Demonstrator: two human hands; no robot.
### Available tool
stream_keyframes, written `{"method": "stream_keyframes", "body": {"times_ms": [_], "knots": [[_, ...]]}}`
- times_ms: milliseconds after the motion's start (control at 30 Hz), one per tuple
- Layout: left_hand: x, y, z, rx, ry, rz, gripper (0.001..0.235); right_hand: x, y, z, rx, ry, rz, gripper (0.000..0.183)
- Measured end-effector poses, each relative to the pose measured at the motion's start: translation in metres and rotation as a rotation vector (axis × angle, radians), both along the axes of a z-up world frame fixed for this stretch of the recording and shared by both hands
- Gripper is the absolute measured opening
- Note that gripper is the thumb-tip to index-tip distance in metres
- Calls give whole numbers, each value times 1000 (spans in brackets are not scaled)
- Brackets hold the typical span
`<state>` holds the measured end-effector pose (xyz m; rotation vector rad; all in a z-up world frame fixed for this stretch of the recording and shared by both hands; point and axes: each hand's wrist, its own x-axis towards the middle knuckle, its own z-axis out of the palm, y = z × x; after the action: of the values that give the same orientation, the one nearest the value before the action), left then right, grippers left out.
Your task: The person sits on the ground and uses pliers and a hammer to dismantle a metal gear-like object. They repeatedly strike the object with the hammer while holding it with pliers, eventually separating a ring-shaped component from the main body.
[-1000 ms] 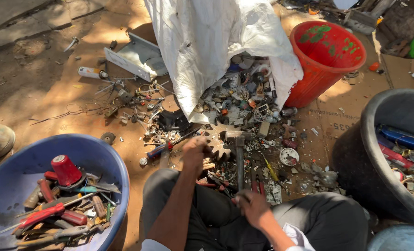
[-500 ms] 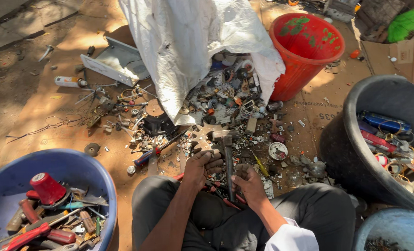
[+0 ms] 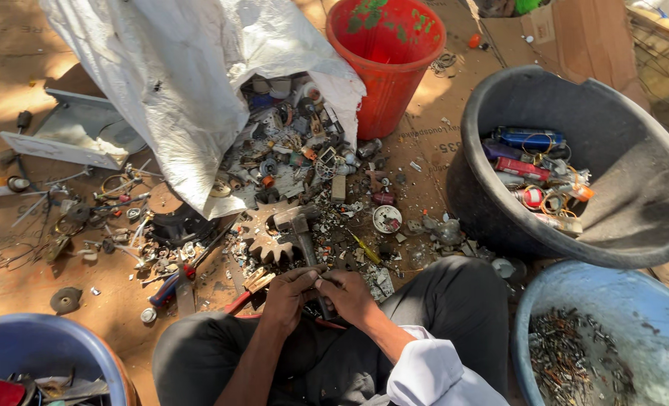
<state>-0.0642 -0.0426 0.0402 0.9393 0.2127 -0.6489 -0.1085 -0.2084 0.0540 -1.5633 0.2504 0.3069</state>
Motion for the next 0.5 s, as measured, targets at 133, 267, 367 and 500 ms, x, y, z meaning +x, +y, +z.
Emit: {"method": "stream_keyframes", "body": {"times_ms": [133, 267, 367, 500], "knots": [[2, -1, 7, 14, -20, -33, 33, 1, -4, 1, 234, 102, -57, 32], [4, 3, 13, 11, -37, -30, 33, 6, -1, 26, 133, 49, -22, 31], [11, 11, 11, 73, -64, 108, 33, -4, -15, 57, -155, 3, -67, 25], [38, 62, -6, 313, -101, 512, 33, -52, -89, 89, -595, -368, -276, 15]]}}
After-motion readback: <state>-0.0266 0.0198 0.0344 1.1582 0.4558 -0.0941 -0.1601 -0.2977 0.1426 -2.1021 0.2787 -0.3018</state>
